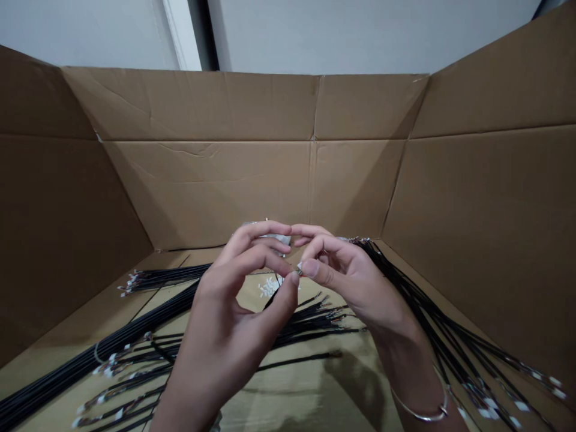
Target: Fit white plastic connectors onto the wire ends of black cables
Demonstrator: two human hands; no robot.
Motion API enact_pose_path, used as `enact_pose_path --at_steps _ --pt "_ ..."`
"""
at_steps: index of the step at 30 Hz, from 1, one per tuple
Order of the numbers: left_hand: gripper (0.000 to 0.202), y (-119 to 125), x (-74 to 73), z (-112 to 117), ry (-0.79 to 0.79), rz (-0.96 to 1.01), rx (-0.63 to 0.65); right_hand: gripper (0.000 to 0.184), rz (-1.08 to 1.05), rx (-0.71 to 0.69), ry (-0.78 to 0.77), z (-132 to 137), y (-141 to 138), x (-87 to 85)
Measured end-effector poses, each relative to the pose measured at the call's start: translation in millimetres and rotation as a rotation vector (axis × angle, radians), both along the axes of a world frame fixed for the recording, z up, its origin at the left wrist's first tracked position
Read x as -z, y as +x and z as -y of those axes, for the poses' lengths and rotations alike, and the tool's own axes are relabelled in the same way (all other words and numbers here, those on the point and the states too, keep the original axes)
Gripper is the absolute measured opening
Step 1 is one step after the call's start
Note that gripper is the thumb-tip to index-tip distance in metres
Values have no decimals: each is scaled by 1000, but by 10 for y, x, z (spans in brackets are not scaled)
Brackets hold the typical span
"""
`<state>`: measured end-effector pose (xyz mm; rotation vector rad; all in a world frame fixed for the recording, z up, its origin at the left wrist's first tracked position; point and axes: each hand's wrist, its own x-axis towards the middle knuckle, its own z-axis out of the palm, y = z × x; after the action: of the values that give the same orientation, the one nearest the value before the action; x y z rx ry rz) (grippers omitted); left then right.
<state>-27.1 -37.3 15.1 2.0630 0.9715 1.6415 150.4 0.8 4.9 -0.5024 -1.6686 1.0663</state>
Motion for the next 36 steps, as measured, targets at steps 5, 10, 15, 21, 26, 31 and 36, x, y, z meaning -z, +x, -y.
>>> enact_pose_path --at_steps 5,10,15,21,26,31,36 --pt "17 21 -9 28 -1 8 -10 21 -26 16 11 -4 -15 16" --pt "18 46 -3 71 3 17 -10 21 -51 -2 -8 -1 -25 26" --pt "18 54 14 52 5 7 -13 21 -41 35 -2 0 -23 31" --pt "19 41 15 31 9 0 9 22 -59 19 10 -14 -35 25" --pt "15 43 28 42 23 -6 -21 22 -84 26 11 -10 -4 6" --pt "10 -13 55 22 114 -126 -153 21 -82 121 26 6 -15 2" --pt "9 -25 53 -16 230 -222 -276 23 -31 357 96 51 -69 17"
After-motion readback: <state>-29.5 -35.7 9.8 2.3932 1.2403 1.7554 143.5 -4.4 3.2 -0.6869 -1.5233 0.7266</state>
